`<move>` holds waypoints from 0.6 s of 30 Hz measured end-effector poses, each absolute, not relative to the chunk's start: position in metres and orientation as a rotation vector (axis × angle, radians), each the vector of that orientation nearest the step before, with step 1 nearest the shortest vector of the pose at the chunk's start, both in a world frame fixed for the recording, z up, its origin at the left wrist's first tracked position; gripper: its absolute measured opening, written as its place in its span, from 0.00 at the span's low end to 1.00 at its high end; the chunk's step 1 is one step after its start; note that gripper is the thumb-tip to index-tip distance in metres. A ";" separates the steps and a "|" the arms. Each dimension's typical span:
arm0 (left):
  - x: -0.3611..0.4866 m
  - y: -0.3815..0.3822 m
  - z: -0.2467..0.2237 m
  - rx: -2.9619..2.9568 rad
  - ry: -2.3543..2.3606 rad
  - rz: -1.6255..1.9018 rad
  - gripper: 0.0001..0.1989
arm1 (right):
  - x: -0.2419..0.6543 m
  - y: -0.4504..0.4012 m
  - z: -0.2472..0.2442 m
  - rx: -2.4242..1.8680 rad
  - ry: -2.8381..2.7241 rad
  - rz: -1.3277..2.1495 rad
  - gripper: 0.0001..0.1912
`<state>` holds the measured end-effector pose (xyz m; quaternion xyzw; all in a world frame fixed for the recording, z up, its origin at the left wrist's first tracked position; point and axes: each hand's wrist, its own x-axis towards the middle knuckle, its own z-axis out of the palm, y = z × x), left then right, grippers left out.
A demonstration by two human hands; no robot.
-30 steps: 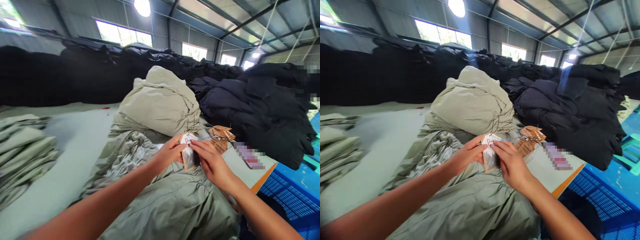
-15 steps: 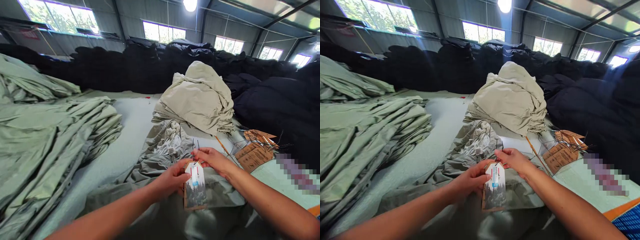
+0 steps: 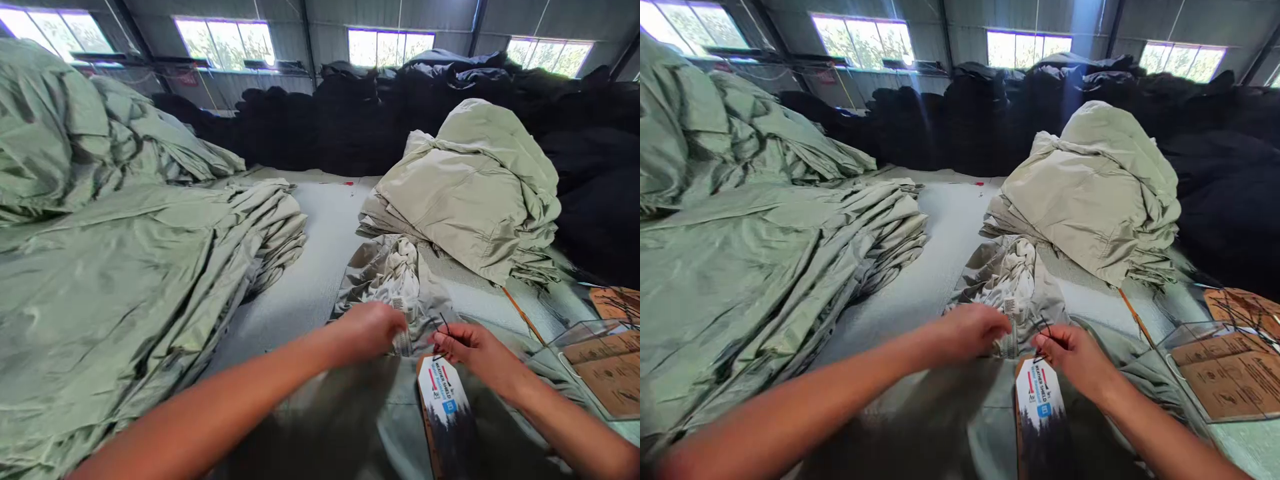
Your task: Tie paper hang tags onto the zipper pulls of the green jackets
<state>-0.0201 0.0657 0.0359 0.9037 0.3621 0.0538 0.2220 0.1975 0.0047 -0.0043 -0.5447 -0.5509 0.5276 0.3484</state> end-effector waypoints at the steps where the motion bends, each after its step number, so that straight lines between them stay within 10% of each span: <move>1: -0.019 0.077 0.032 2.531 1.053 0.214 0.12 | 0.196 0.007 -0.003 -1.410 -1.505 1.352 0.19; 18: -0.021 0.121 -0.019 2.384 1.112 0.519 0.03 | 0.184 0.034 -0.023 -1.214 -2.191 0.383 0.11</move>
